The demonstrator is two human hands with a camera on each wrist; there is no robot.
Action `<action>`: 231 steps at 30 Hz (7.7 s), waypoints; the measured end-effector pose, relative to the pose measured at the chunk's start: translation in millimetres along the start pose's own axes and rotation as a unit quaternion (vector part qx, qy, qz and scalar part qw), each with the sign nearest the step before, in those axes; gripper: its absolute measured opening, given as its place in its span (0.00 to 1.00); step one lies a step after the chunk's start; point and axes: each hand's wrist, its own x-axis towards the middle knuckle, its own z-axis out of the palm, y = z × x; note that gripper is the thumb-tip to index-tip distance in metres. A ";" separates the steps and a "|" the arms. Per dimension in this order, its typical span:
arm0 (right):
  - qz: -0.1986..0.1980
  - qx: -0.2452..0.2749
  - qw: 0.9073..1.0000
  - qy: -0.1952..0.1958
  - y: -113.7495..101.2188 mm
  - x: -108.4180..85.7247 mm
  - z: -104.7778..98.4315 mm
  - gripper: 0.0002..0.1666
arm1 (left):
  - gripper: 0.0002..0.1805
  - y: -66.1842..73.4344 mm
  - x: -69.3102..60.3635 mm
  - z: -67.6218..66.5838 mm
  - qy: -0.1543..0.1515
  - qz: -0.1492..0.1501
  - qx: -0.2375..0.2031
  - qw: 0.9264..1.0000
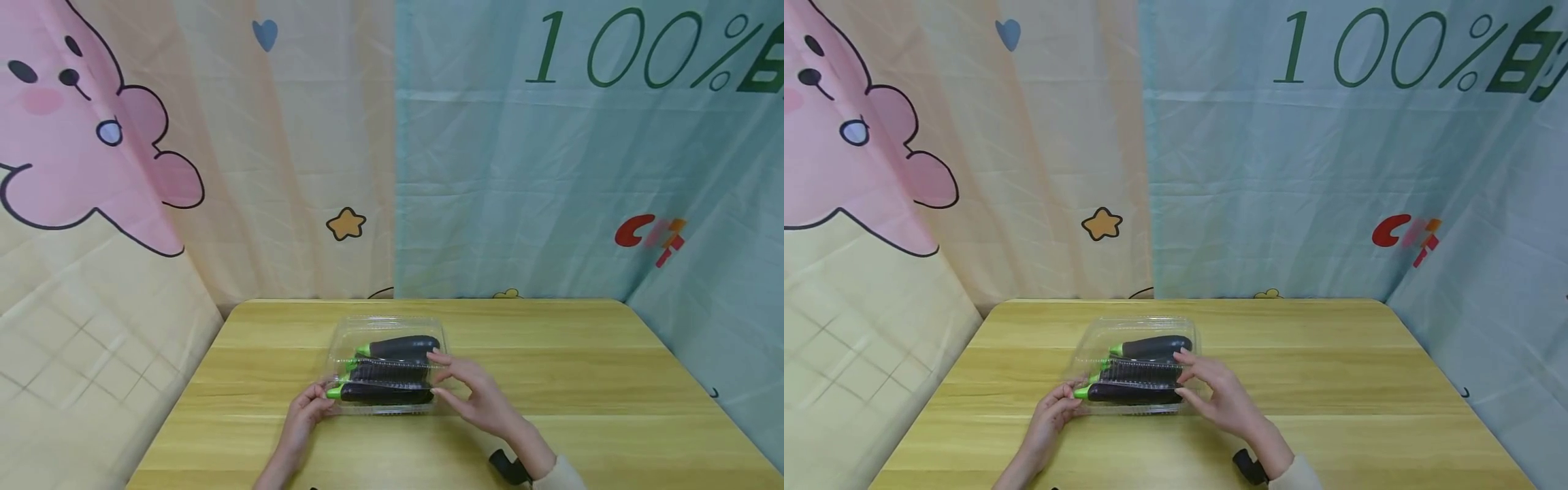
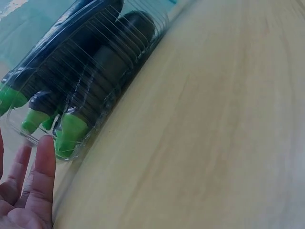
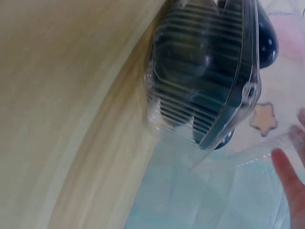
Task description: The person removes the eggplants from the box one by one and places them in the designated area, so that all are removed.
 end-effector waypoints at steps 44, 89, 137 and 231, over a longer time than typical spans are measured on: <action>0.234 0.093 0.967 0.050 21.9 35.2 -2.0 0.40 | 0.06 1.0 0.3 2.5 -0.006 -0.004 -0.008 1.000; 0.363 0.199 0.903 0.118 77.5 8.9 6.9 0.29 | 0.09 -3.5 -2.1 -2.8 -0.036 0.027 0.032 0.998; 0.485 0.122 0.866 0.030 99.3 20.8 13.3 0.20 | 0.08 -6.1 -1.8 -4.5 -0.113 0.040 0.092 0.989; 0.100 -0.155 0.947 -0.262 -44.5 45.4 29.1 0.34 | 0.12 -6.1 -1.1 -5.6 -0.140 0.034 0.063 0.988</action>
